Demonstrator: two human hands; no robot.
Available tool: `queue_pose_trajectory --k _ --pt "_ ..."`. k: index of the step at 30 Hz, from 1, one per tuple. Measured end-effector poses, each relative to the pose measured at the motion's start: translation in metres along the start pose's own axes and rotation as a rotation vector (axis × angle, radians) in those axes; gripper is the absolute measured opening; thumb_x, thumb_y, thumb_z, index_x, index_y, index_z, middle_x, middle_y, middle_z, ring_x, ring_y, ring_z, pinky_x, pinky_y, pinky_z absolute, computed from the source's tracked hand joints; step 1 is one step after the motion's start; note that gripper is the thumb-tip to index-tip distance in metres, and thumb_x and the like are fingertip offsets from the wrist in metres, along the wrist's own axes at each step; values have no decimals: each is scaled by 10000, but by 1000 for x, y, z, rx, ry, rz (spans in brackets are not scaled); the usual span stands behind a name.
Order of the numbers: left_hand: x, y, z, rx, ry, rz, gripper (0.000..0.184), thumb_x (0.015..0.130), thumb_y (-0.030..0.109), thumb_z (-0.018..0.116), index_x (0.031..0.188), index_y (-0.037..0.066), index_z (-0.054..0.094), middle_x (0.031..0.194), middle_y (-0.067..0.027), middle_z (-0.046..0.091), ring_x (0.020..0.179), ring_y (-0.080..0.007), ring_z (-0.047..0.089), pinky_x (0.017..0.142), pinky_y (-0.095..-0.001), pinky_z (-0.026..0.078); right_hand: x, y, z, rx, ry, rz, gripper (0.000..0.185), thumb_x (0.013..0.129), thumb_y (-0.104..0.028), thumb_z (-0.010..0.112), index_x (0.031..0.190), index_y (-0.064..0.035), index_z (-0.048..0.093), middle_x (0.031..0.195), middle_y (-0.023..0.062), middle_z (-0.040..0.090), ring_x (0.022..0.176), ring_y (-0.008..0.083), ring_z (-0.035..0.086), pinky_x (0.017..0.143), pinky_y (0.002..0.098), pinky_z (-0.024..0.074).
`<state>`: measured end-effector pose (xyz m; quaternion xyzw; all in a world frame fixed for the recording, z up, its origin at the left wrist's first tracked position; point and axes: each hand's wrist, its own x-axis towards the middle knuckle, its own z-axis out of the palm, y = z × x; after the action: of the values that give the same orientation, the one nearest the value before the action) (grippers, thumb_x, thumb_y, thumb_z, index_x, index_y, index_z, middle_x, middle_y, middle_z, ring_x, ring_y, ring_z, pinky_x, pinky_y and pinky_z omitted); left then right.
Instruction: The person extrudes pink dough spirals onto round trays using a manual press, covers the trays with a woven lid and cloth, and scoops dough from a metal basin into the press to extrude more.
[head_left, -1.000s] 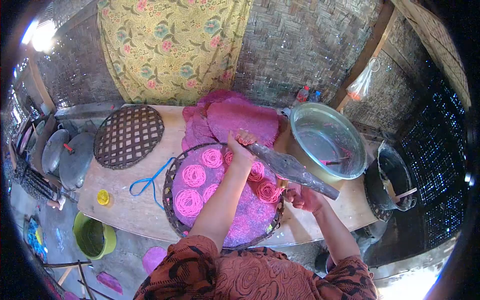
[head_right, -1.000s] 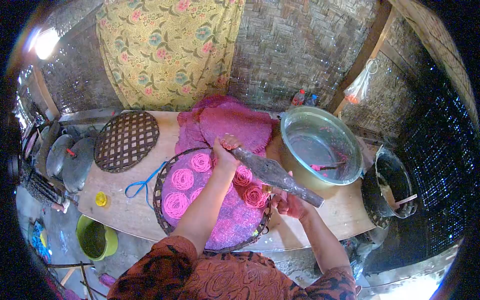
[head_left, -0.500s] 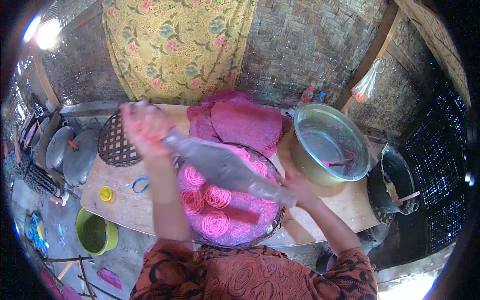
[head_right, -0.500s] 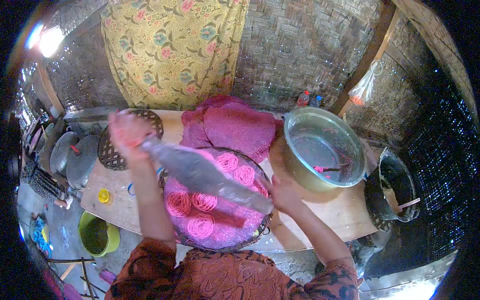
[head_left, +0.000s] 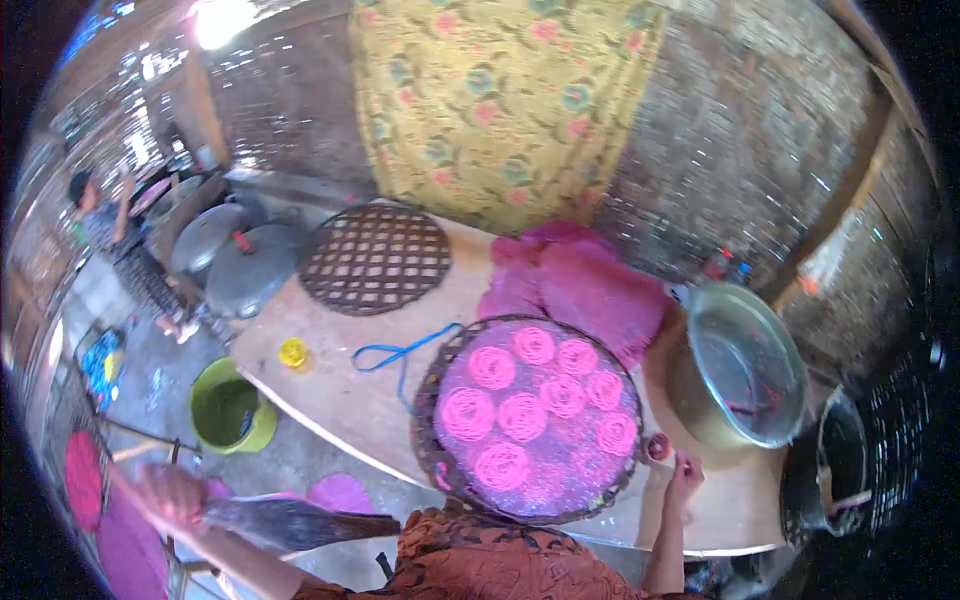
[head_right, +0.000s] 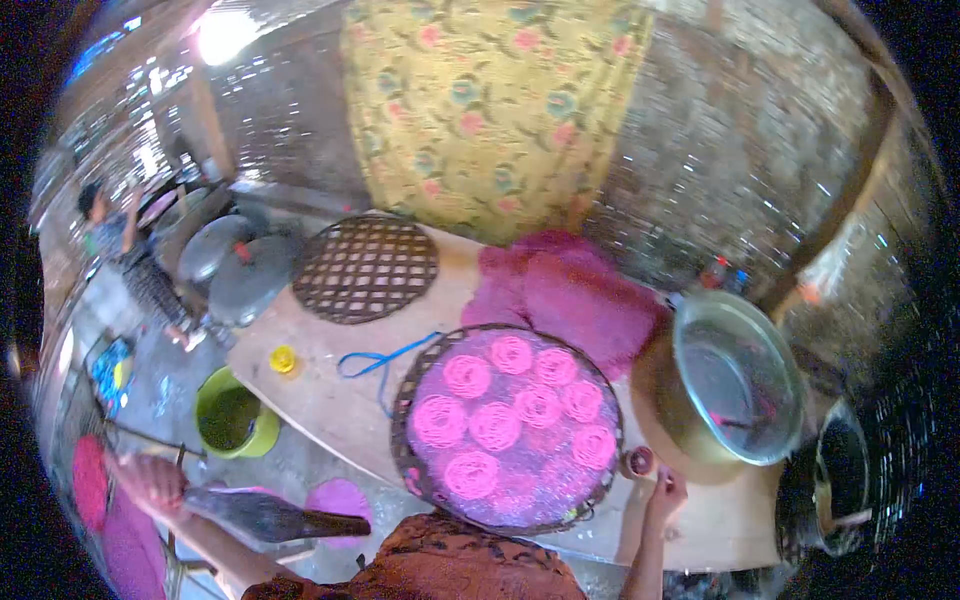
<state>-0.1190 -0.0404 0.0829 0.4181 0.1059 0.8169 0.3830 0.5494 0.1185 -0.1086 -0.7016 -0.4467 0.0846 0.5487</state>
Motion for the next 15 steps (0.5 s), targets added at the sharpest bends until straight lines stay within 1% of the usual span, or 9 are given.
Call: queue_pose_trajectory --k 2,4,6,7,8,9,11,12,15 --pt "-5 -30 -11 -95 -40 -97 700 895 642 173 588 72 439 419 -56 388 282 -160 327 258 -320 286 12 49 7 30 15 -35 168 890 -116 549 831 28 613 782 49 588 714 107 492 611 256 403" --pt "-4 -60 -7 -285 -23 -310 764 851 706 107 557 75 421 413 -34 338 334 -169 311 309 -327 246 30 96 19 141 114 -188 188 910 -127 519 874 39 599 793 58 585 709 130 491 632 266 421" --pt "-8 -85 16 -269 162 -380 699 860 697 139 479 137 310 364 10 239 283 -130 206 276 -300 180 32 107 16 122 125 -57 175 890 -97 522 960 38 609 885 88 607 788 158 543 721 289 453" --pt "-7 -93 29 -198 269 -391 673 870 684 174 471 151 271 345 24 200 256 -116 175 257 -281 174 24 94 28 370 193 -11 196 907 -138 502 927 33 596 898 86 584 795 156 516 701 291 450" --pt "-9 -94 35 -189 398 -424 660 880 665 207 468 154 274 342 25 202 244 -113 194 252 -265 200 14 80 37 612 259 44 232 924 -178 482 895 29 583 912 85 561 802 153 489 682 294 448" --pt "-12 -94 35 -214 386 -410 658 887 656 202 470 152 278 339 24 208 244 -119 205 252 -268 219 22 93 35 629 231 33 232 924 -178 482 895 29 583 912 85 561 802 153 489 682 294 448" --pt "-20 -92 38 -239 396 -409 656 897 639 199 467 150 280 336 23 217 245 -124 217 254 -272 238 34 135 25 353 162 8 262 916 -186 477 980 43 588 975 124 566 882 197 514 730 338 465" --pt "-25 -88 41 -237 417 -417 657 901 632 202 462 150 278 337 24 219 246 -124 217 254 -273 239 34 137 20 211 159 -28 263 910 -194 488 969 40 593 948 125 571 857 200 520 716 339 464" --pt "-49 -75 51 -202 408 -392 643 913 602 238 468 143 304 353 20 234 257 -122 235 270 -269 234 22 93 17 -51 187 -195 268 891 -217 520 937 30 610 868 126 587 783 210 536 672 340 461"
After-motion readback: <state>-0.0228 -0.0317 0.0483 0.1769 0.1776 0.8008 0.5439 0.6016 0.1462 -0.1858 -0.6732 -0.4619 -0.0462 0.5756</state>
